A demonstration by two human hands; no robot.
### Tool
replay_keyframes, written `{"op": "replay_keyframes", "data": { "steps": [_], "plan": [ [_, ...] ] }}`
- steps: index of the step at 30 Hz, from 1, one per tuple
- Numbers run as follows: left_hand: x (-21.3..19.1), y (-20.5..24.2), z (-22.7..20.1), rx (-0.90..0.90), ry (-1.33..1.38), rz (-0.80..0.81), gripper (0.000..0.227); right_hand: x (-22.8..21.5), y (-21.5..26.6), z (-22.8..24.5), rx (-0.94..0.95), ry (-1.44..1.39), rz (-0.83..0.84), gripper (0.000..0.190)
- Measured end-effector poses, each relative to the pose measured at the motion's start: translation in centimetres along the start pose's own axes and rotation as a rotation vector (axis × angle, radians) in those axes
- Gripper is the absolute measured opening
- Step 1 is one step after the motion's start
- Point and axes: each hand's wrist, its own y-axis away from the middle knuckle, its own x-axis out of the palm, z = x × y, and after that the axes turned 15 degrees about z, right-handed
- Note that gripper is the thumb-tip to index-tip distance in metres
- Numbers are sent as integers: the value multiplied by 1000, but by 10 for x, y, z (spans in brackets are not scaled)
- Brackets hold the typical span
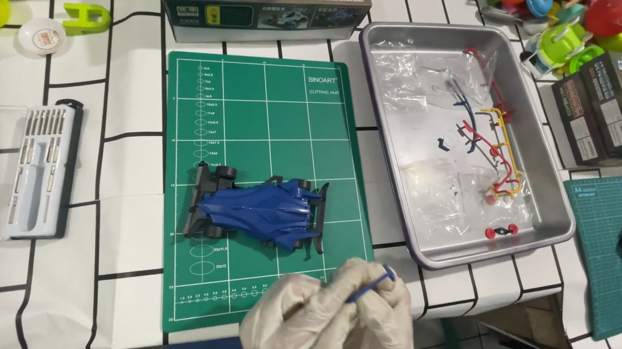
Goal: The person assembles a blue remote-controlled car on a green cutting mat. They attach a black spoiler to the rear of the car body and then use a screwdriver to secure red wheels onto the axles.
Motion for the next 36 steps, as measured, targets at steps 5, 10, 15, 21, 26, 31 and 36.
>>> {"op": "replay_keyframes", "data": {
  "steps": [5,10,15,21,26,31,36],
  "plan": [
    [18,6,-3,1,-49,47,27,-39,34,5,-240,395,-126,7],
    [31,8,-1,-2,-107,90,23,-38,46,20,-237,705,-296,27],
    [29,14,8,22,-190,164,17,-30,47,25,-302,1151,-225,6],
    [20,19,21,48,-270,236,12,-19,41,29,-325,1004,-78,10],
    [30,21,23,72,-321,295,10,-18,41,16,-354,961,-128,13],
    [40,25,23,109,-362,363,8,-26,35,17,-379,1031,-127,17],
    [46,18,24,203,-320,369,11,-33,28,28,-339,1000,64,17]
  ]
}}
